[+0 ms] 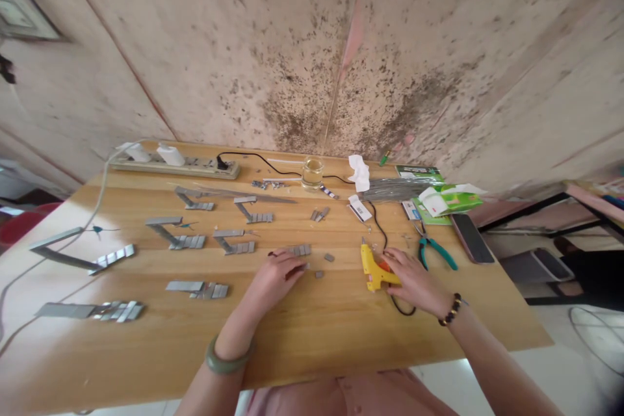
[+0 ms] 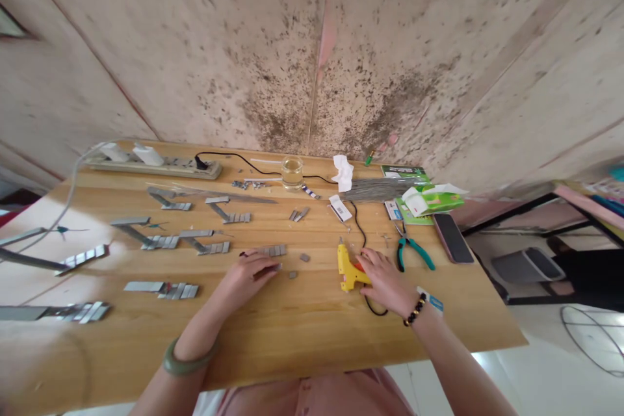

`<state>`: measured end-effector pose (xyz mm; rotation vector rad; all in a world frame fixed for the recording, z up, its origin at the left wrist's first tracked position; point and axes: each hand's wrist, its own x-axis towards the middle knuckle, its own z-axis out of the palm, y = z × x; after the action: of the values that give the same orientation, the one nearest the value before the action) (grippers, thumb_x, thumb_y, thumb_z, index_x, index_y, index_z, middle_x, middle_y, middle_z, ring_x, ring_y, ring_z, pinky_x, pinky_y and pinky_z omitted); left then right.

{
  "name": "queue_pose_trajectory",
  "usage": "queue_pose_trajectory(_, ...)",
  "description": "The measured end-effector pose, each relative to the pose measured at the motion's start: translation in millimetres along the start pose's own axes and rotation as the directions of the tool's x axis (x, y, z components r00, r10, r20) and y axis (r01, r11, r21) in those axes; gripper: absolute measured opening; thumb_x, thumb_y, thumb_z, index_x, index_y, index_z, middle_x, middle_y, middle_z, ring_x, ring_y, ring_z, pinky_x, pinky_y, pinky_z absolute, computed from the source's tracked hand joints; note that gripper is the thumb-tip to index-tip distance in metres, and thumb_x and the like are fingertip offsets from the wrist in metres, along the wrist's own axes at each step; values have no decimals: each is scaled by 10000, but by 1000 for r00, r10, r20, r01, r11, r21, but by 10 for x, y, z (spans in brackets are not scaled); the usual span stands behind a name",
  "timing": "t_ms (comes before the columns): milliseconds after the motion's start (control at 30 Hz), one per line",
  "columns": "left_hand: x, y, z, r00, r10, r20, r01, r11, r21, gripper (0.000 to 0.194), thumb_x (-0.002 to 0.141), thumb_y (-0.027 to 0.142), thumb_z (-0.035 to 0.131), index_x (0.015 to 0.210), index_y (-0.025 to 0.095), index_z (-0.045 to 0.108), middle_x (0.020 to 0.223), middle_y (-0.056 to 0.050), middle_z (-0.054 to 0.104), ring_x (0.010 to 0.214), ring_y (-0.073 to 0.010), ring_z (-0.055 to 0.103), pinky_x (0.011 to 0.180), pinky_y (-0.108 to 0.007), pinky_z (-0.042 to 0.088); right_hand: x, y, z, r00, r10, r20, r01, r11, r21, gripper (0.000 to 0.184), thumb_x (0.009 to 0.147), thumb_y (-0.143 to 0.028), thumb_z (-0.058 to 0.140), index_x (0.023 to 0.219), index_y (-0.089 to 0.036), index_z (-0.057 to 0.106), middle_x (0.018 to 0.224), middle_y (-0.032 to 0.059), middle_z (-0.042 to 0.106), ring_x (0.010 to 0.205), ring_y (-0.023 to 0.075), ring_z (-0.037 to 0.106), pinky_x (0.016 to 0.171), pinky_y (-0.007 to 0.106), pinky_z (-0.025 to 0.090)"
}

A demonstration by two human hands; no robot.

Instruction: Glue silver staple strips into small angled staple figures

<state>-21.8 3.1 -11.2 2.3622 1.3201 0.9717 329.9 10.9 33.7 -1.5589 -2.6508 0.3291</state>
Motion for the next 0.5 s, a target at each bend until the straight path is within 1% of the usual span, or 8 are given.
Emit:
queue_pose_trajectory(33,0,14,-12,999,-13,35,13,1000,0,97,849,200,609,891,209,696,863,-40,714,829,-190,619,772,-329,468,3,-91,-16,1000,2,-31,-1,1000,13,514,748,-177,682,1236,-196,521,1310,129,489,1208,289,491,1018,460,414)
queue_pose_trajectory(100,-2,39,-30,995,-30,98,30,1000,3,96,846,186,607,882,204,693,860,-41,709,842,-194,615,778,-326,475,44,-329,-15,997,-10,-78,16,997,81,342,849,-177,582,1189,-193,548,1234,107,540,1154,236,531,1015,403,426)
queue_pose_trajectory(167,-8,53,-36,988,-37,147,34,999,17,92,845,177,605,872,198,691,858,-42,705,837,-198,614,770,-325,479,127,-599,40,996,-41,-77,54,985,167,269,883,-153,536,1148,-188,569,1140,80,593,1038,193,593,944,339,480)
queue_pose_trajectory(200,-12,56,-36,985,-39,167,34,999,28,91,844,176,606,872,196,691,859,-44,704,838,-201,614,769,-327,480,179,-726,85,996,-60,-64,72,977,202,261,887,-150,535,1142,-190,573,1112,67,611,999,183,608,912,323,496)
queue_pose_trajectory(267,-20,57,-30,980,-36,196,27,998,51,93,839,174,613,883,195,693,865,-46,701,845,-207,613,778,-333,481,290,-934,195,996,-69,-61,81,971,226,239,889,-170,551,1125,-188,585,1089,56,630,969,191,619,865,323,515)
queue_pose_trajectory(367,-20,63,-27,973,-34,226,18,997,73,99,830,163,623,891,191,695,863,-49,696,853,-209,612,788,-332,482,432,-1096,351,995,-85,-52,94,973,209,250,894,-190,556,1143,-181,586,1099,61,635,942,203,631,828,330,523)
queue_pose_trajectory(500,-1,95,-38,967,-58,248,35,994,99,96,828,159,622,884,185,695,848,-51,686,853,-207,607,780,-322,482,533,-1131,462,994,-81,-69,92,980,177,226,899,-217,561,1118,-178,603,1090,70,634,914,203,636,806,321,519)
